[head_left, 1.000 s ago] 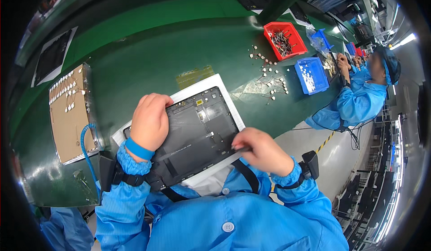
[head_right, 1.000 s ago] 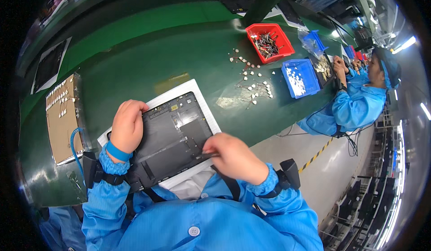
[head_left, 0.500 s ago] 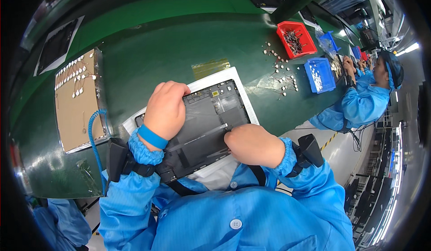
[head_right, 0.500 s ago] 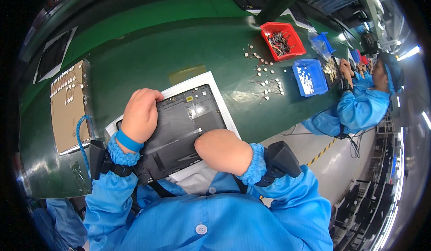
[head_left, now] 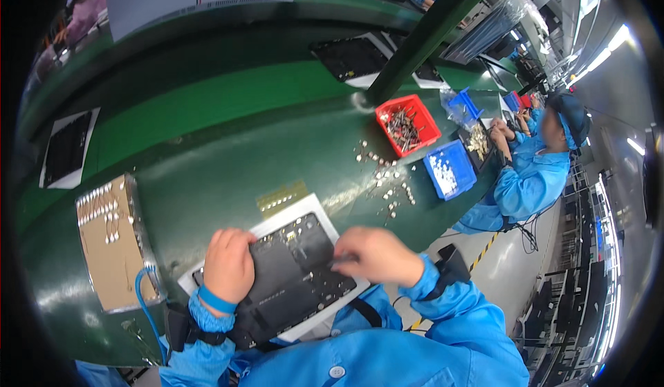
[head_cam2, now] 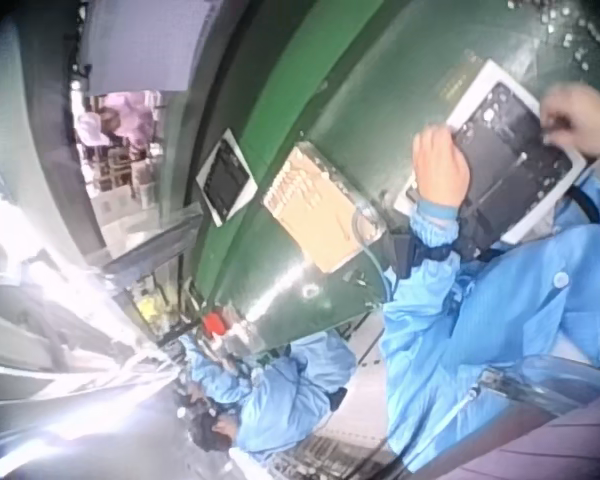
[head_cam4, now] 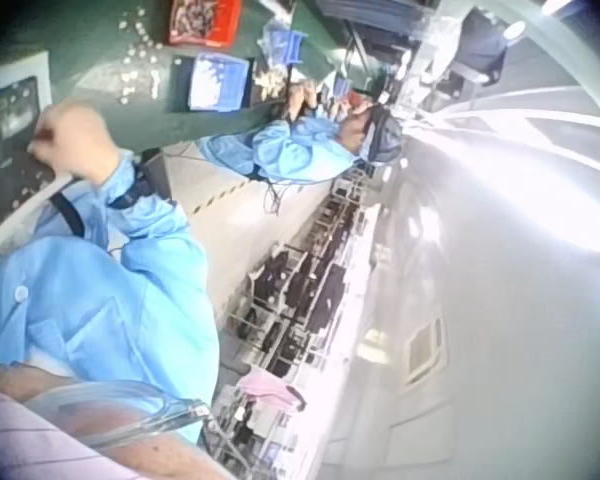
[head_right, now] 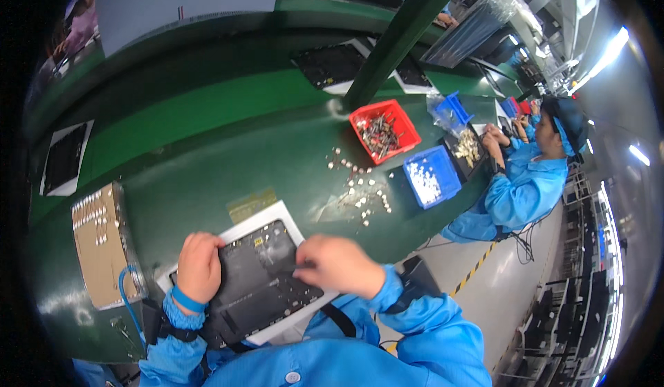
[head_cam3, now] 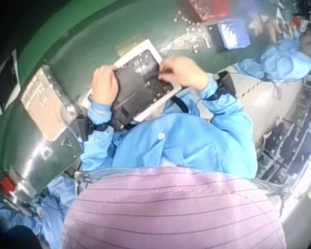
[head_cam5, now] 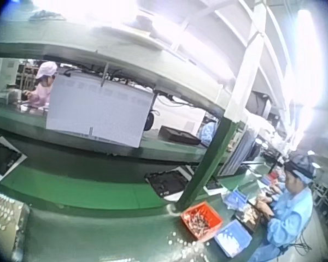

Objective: The person assembles electronic tablet housings by applying adhesive strips and positioning internal components and fasteners into a plastic chassis. The person uses a pen tool and tweezers to manipulate the small parts.

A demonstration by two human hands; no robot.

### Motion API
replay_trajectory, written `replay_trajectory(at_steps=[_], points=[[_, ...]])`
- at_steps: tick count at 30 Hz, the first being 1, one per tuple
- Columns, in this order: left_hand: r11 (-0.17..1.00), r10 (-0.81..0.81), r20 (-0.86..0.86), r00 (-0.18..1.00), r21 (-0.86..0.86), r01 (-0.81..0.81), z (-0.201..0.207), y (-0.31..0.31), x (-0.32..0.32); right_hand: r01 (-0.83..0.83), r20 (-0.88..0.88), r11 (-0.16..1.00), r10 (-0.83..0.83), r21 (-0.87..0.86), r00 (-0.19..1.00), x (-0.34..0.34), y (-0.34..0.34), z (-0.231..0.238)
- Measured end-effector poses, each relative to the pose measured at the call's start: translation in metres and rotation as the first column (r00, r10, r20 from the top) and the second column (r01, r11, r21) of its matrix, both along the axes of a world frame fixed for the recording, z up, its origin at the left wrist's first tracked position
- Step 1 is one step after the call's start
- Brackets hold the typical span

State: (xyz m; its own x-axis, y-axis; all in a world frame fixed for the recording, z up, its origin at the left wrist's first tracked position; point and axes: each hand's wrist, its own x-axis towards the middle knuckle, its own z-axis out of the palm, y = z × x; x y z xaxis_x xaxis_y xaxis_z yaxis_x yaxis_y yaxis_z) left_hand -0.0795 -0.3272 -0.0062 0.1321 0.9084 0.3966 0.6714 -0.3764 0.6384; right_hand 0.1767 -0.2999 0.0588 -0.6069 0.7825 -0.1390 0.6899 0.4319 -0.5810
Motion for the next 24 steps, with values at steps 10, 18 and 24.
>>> replay_trajectory(at_steps=[10,18,24], points=[[0.997,0.007,0.011,1.000,-0.074,-0.006,0.002,0.004,0.001,0.380,0.168,0.780,-0.517,0.498,0.840,0.116,0.196,-0.002],[0.997,0.000,0.009,1.000,-0.081,0.001,0.003,0.005,0.001,0.370,0.333,0.788,-0.564,0.493,0.756,0.117,0.219,-0.019],[0.996,0.000,0.018,1.000,-0.084,0.002,0.003,0.003,-0.001,0.494,0.135,0.760,-0.591,0.423,0.795,0.127,0.222,-0.017]])
